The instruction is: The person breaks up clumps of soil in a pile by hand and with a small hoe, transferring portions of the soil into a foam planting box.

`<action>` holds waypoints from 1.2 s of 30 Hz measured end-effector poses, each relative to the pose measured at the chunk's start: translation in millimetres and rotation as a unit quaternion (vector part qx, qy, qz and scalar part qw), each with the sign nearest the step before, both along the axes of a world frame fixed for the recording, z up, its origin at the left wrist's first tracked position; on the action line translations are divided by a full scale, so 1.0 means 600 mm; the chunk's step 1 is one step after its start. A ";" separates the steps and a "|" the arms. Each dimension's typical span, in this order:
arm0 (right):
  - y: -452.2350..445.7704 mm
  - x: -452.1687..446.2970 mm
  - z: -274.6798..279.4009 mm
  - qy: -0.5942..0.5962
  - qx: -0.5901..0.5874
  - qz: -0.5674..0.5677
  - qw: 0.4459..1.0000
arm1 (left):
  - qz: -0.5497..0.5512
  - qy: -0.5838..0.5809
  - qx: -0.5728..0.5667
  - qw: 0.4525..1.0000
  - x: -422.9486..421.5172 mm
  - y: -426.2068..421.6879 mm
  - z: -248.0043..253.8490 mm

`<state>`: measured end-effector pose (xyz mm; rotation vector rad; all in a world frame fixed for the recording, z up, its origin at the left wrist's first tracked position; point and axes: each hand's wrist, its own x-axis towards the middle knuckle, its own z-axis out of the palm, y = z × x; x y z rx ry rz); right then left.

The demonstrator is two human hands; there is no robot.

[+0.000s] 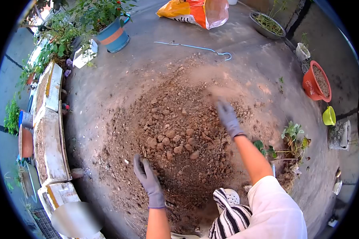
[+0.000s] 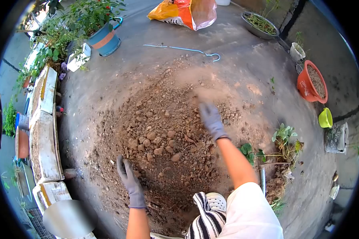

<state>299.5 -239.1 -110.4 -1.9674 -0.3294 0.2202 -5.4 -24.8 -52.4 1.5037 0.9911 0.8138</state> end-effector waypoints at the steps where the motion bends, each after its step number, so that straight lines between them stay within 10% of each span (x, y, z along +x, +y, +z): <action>1: -0.031 0.030 -0.034 -0.023 -0.064 -0.032 0.997 | 0.004 -0.008 0.003 1.000 0.000 0.001 -0.005; 5: -0.004 -0.004 -0.120 0.162 0.035 -0.024 0.986 | 0.013 -0.006 -0.070 0.997 0.005 -0.003 0.010; 12: 0.011 -0.087 -0.044 0.029 0.024 0.140 0.989 | 0.018 -0.064 -0.067 0.996 0.018 -0.009 0.005; 14: 0.039 -0.126 0.017 0.246 0.113 0.054 0.961 | -0.010 -0.059 -0.069 0.996 0.011 -0.005 0.005; 19: 0.087 -0.195 0.111 0.319 0.216 0.019 0.923 | -0.009 -0.062 -0.087 0.994 0.011 -0.004 0.008; 22: 0.125 -0.230 0.119 0.131 0.042 0.168 0.976 | -0.008 -0.064 -0.115 0.991 0.011 -0.015 0.025; 24: 0.147 -0.272 0.103 -0.224 -0.090 0.064 0.968 | -0.061 0.070 0.058 0.994 0.006 -0.029 0.042; 28: 0.137 -0.248 0.092 -0.294 0.114 0.170 0.934 | -0.098 0.118 0.144 0.978 -0.031 -0.022 0.031; 32: 0.052 -0.215 0.072 0.158 0.252 0.017 0.954 | -0.092 0.131 0.136 0.978 -0.060 -0.007 0.010; 34: -0.018 -0.185 0.012 0.069 0.115 0.065 0.989 | -0.082 0.122 0.085 0.985 -0.056 -0.022 0.026; 36: -0.039 -0.189 0.014 0.222 0.198 0.069 0.952 | -0.085 0.131 0.125 0.980 -0.056 -0.024 0.025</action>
